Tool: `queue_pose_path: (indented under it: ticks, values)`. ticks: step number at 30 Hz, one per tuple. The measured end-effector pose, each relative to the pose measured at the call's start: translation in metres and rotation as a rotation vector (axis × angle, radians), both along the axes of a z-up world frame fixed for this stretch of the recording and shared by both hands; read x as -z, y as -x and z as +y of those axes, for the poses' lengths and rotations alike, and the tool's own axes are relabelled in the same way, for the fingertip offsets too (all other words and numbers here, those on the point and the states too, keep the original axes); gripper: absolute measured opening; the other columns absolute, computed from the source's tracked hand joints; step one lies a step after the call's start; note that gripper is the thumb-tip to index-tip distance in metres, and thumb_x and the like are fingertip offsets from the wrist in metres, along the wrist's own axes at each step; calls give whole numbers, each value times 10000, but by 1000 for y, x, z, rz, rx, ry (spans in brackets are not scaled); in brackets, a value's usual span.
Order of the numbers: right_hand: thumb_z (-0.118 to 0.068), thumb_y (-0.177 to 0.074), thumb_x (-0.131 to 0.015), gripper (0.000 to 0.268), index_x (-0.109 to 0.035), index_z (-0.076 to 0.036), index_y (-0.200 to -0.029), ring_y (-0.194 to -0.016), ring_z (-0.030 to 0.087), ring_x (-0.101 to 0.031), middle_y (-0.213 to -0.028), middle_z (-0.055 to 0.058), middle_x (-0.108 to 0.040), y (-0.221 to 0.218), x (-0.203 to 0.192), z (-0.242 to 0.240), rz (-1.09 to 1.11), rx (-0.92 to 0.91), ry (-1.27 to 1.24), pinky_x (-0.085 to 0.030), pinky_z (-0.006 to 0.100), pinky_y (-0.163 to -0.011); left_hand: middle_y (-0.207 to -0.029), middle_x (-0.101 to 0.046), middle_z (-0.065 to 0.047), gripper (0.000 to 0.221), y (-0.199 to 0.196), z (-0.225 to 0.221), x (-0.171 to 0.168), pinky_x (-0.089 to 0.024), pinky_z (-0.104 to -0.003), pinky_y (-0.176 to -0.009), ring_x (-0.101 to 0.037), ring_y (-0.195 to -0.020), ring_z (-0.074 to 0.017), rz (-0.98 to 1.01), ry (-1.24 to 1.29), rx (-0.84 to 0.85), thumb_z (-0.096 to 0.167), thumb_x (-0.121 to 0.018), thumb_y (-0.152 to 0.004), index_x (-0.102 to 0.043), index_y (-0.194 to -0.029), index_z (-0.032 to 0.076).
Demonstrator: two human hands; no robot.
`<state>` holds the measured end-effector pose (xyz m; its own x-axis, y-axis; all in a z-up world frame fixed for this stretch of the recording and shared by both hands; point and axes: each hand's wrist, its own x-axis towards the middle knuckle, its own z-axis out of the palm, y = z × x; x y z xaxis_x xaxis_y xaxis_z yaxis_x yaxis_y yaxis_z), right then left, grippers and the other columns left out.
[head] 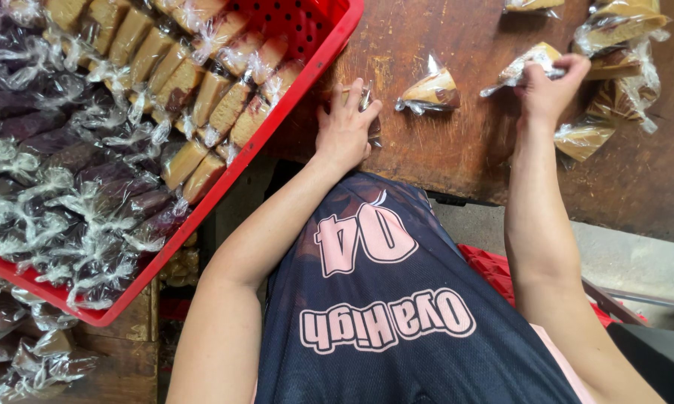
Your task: The person organizes and arranges individually wrapped pastries in a plastic crate and sorts packaged snacks on a wooden table by hand.
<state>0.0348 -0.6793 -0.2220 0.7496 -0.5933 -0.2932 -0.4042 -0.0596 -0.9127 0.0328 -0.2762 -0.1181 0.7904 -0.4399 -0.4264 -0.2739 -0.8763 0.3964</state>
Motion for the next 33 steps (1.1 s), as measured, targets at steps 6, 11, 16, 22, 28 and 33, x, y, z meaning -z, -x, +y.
queue_pose_path:
  ticks: [6, 11, 16, 22, 28, 33]
  values:
    - [-409, -988, -750, 350, -592, -97, -1006, -800, 256, -698, -958, 123, -709, 40, -40, 29, 500, -402, 673, -567, 457, -795, -1588, -220, -150, 810, 3, 1, 4, -381, -768, -1002, -182, -1443, -510, -104, 30, -20, 197, -867, -638, -534, -1369, 300]
    - [-264, -855, -830, 367, -646, -90, -1121, -1029, 348, -649, -1201, 191, -641, 46, -85, 73, 217, -558, 995, -541, 444, -924, -1576, -256, -151, 731, 3, -2, 10, -446, -745, -960, -221, -1440, -509, -82, 24, -8, 167, -834, -700, -553, -1364, 283]
    - [-101, -831, -793, 436, -687, -136, -1252, -1221, 343, -608, -1358, 116, -657, 37, -76, 72, -9, -750, 1117, -529, 408, -1057, -1539, -293, -143, 724, 0, -4, 10, -488, -694, -910, -262, -1402, -501, -54, 28, 4, 157, -835, -682, -558, -1340, 274]
    - [-464, -921, -803, 528, -595, -107, -1249, -1085, 299, -692, -1174, 141, -701, 36, -104, 71, 676, -738, 606, -548, 420, -986, -1471, -365, -136, 669, -1, 1, 10, -543, -620, -850, -333, -1358, -461, -100, 47, -12, 137, -838, -703, -587, -1308, 275]
    - [-329, -724, -880, 656, -640, -126, -1300, -1128, 391, -562, -1178, 191, -595, 55, -122, 88, 395, -1248, 947, -506, 479, -933, -1439, -381, -148, 751, -7, 0, -5, -556, -561, -872, -367, -1325, -419, -15, 159, -59, 142, -856, -625, -583, -1319, 230]
    - [-308, -807, -857, 528, -659, -190, -1281, -1237, 415, -510, -1297, 182, -559, 46, -109, 102, 313, -1205, 1042, -492, 479, -1031, -1425, -424, -154, 741, 1, 2, -59, -539, -503, -969, -449, -1298, -431, -181, 580, -85, 221, -874, -616, -593, -1301, 234]
